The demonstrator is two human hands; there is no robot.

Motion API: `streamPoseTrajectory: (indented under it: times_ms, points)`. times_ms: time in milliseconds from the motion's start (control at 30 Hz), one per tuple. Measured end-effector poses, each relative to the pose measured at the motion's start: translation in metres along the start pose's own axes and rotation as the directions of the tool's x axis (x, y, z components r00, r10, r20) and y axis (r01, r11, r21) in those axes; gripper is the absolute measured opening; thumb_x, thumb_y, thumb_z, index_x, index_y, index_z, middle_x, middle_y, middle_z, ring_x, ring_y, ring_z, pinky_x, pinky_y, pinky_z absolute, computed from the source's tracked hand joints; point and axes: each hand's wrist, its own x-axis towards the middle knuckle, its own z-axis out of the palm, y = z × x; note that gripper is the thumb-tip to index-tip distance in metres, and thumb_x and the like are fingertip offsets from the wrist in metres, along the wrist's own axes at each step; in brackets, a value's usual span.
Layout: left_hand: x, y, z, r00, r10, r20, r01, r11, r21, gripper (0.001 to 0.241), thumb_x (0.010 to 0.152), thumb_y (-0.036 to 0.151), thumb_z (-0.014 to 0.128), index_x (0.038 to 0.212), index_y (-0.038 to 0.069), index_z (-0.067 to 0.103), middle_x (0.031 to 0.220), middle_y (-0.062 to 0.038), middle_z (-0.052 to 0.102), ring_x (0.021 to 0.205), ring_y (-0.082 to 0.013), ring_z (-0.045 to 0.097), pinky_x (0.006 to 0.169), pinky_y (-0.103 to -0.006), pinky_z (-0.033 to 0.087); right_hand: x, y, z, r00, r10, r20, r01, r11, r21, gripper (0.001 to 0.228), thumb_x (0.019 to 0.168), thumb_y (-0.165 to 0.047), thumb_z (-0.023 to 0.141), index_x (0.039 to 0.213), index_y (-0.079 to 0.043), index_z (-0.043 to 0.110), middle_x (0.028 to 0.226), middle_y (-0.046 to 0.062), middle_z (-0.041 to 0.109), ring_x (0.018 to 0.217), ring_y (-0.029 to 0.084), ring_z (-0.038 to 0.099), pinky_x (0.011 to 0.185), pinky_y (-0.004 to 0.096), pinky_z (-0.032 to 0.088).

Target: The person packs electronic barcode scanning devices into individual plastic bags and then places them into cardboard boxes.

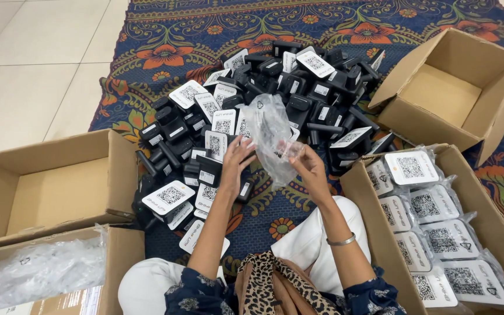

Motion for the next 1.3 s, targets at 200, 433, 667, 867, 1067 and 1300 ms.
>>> streamPoseTrajectory:
  times_ms: [200,433,667,867,1067,1300]
  points:
    - [0.023,0.02,-0.001,0.995,0.014,-0.096,-0.013,1.0,0.01,0.052,0.094,0.042,0.067,0.128,0.003,0.061,0.12,-0.009,0.069,0.11,-0.0213,0.069,0.094,-0.0383,0.06,-0.005,-0.024,-0.002,0.959,-0.004,0.285,0.017,0.999,-0.045,0.025,0.102,-0.025,0.062,0.112,-0.002,0.067,0.15,0.015,0.063,0.131,0.021,0.06,0.117,0.033,0.042]
    - [0.017,0.004,0.013,0.986,0.069,-0.153,-0.071,0.997,-0.007,0.033,0.1,0.036,0.065,0.113,0.007,0.067,0.103,-0.002,0.072,0.098,-0.0144,0.069,0.085,-0.0325,0.058,0.006,-0.041,0.018,0.938,0.284,0.199,-0.338,0.879,0.337,0.046,0.102,-0.029,0.06,0.134,0.004,0.061,0.151,0.022,0.057,0.144,0.035,0.05,0.127,0.047,0.035]
    - [0.015,-0.001,0.009,0.997,0.033,-0.064,-0.032,0.999,0.013,0.03,0.096,0.024,0.064,0.121,0.007,0.067,0.111,-0.004,0.075,0.1,-0.0129,0.07,0.087,-0.0299,0.057,0.034,-0.06,0.022,0.943,0.178,0.281,-0.26,0.922,0.287,0.102,0.082,-0.02,0.08,0.16,-0.017,0.014,0.163,0.017,0.032,0.145,0.034,0.043,0.121,0.047,0.035]
    - [0.013,0.055,-0.011,0.99,0.008,0.139,-0.042,0.97,0.241,0.055,0.079,0.02,0.069,0.132,0.011,0.061,0.114,-0.005,0.077,0.1,-0.0119,0.072,0.09,-0.0269,0.05,0.044,-0.044,-0.014,0.865,0.097,0.493,-0.25,0.934,0.254,0.106,0.085,-0.024,0.084,0.166,-0.014,0.016,0.168,0.019,0.033,0.153,0.036,0.039,0.126,0.049,0.036]
    - [0.016,0.1,0.013,0.972,0.049,0.231,-0.196,0.714,0.672,0.041,0.092,0.042,0.071,0.116,0.009,0.069,0.088,-0.006,0.077,0.083,-0.0185,0.07,0.074,-0.0341,0.05,0.049,-0.043,-0.001,0.798,0.334,0.501,-0.406,0.913,0.038,0.114,0.08,-0.037,0.087,0.166,-0.007,0.018,0.16,0.023,0.043,0.144,0.041,0.048,0.119,0.048,0.041]
    - [0.031,0.081,-0.002,0.815,0.576,0.071,-0.31,0.329,0.892,0.035,0.105,0.037,0.057,0.093,0.007,0.068,0.073,-0.012,0.073,0.066,-0.0361,0.07,0.06,-0.0465,0.051,0.041,-0.072,0.011,0.843,0.307,0.441,-0.438,0.868,0.234,0.13,0.08,-0.062,0.077,0.162,-0.032,-0.02,0.154,0.027,0.043,0.122,0.043,0.066,0.105,0.056,0.055]
